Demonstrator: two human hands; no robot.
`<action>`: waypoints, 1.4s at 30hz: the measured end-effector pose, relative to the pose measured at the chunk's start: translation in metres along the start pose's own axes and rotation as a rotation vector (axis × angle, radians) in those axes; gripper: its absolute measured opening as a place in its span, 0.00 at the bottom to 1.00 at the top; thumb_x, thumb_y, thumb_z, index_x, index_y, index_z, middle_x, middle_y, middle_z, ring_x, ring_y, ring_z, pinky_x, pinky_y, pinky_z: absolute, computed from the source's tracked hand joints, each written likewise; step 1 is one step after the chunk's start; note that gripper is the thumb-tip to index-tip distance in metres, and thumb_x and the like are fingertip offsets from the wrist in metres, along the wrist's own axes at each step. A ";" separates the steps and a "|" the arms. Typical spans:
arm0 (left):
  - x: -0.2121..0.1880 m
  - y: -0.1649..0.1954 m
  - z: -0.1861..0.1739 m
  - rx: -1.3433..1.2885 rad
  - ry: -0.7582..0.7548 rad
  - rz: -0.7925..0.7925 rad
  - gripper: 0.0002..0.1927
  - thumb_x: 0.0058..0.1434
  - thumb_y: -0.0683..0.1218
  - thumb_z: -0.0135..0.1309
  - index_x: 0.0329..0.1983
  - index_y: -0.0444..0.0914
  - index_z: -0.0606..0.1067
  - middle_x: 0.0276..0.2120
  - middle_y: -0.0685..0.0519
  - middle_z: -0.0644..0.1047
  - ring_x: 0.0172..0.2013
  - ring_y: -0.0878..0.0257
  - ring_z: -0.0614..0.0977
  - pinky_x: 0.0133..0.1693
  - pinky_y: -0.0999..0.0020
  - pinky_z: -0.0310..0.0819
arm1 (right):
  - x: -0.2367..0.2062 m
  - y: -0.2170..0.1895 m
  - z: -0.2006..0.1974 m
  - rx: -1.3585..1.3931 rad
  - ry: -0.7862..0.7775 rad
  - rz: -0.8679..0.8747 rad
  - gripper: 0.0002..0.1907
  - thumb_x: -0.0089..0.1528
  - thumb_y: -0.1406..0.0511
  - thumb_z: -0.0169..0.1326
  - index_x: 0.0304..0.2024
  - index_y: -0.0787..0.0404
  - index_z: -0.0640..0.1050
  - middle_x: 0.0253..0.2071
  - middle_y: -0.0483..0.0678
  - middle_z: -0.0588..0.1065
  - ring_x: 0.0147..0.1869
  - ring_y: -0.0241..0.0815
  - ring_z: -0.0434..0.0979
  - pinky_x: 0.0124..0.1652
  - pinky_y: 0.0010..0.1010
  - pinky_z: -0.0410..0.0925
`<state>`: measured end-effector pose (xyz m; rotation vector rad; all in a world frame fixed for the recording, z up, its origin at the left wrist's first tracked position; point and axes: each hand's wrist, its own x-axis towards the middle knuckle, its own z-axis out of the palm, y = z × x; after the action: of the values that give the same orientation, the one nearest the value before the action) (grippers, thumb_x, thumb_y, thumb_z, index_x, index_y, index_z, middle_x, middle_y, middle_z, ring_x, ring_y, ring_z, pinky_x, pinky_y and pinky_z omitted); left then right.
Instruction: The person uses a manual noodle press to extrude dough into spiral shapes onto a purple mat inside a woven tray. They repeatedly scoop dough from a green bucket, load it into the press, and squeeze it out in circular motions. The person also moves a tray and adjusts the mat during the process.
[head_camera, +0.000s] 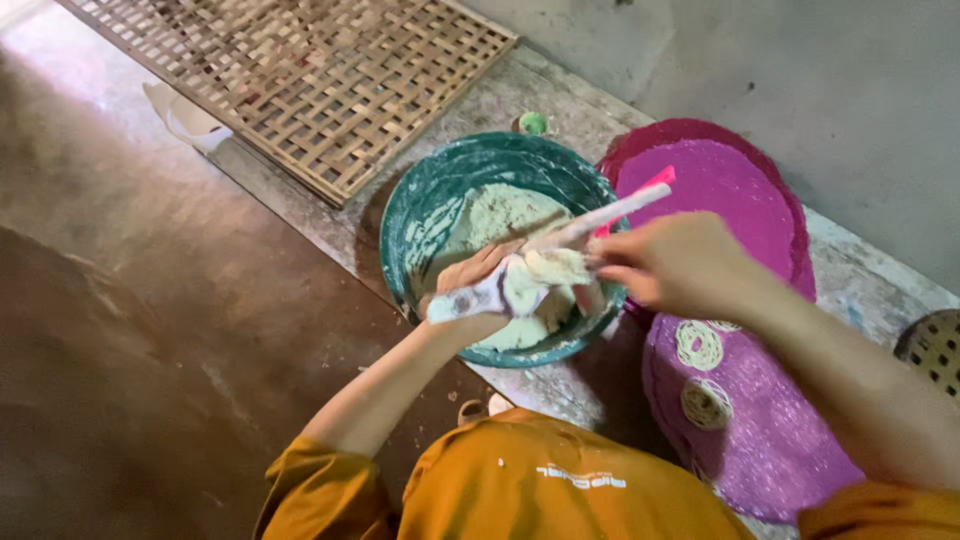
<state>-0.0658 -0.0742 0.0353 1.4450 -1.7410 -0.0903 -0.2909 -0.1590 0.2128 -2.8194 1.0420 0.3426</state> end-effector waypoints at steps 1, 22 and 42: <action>-0.002 -0.001 0.008 -0.041 -0.084 -0.068 0.28 0.58 0.60 0.62 0.57 0.43 0.75 0.47 0.49 0.80 0.44 0.52 0.83 0.44 0.58 0.78 | 0.001 -0.016 0.001 0.029 0.229 -0.204 0.13 0.55 0.58 0.57 0.42 0.50 0.84 0.32 0.49 0.80 0.32 0.52 0.80 0.29 0.44 0.69; -0.021 0.012 -0.015 -0.134 -0.293 -0.190 0.27 0.52 0.54 0.63 0.54 0.41 0.76 0.45 0.48 0.81 0.46 0.54 0.82 0.47 0.60 0.75 | 0.005 -0.079 0.040 -0.623 0.329 -0.551 0.09 0.58 0.61 0.53 0.40 0.57 0.77 0.28 0.43 0.74 0.27 0.39 0.78 0.27 0.30 0.68; -0.028 -0.001 -0.048 -0.124 -0.048 -0.338 0.18 0.60 0.50 0.64 0.54 0.45 0.79 0.46 0.54 0.82 0.44 0.63 0.86 0.46 0.70 0.82 | -0.026 -0.068 0.009 -0.473 0.190 -0.397 0.09 0.56 0.65 0.55 0.40 0.54 0.75 0.30 0.45 0.74 0.23 0.41 0.78 0.20 0.32 0.70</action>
<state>-0.0352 -0.0299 0.0500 1.6419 -1.4844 -0.4081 -0.2673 -0.0898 0.2125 -3.4440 0.4368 0.3152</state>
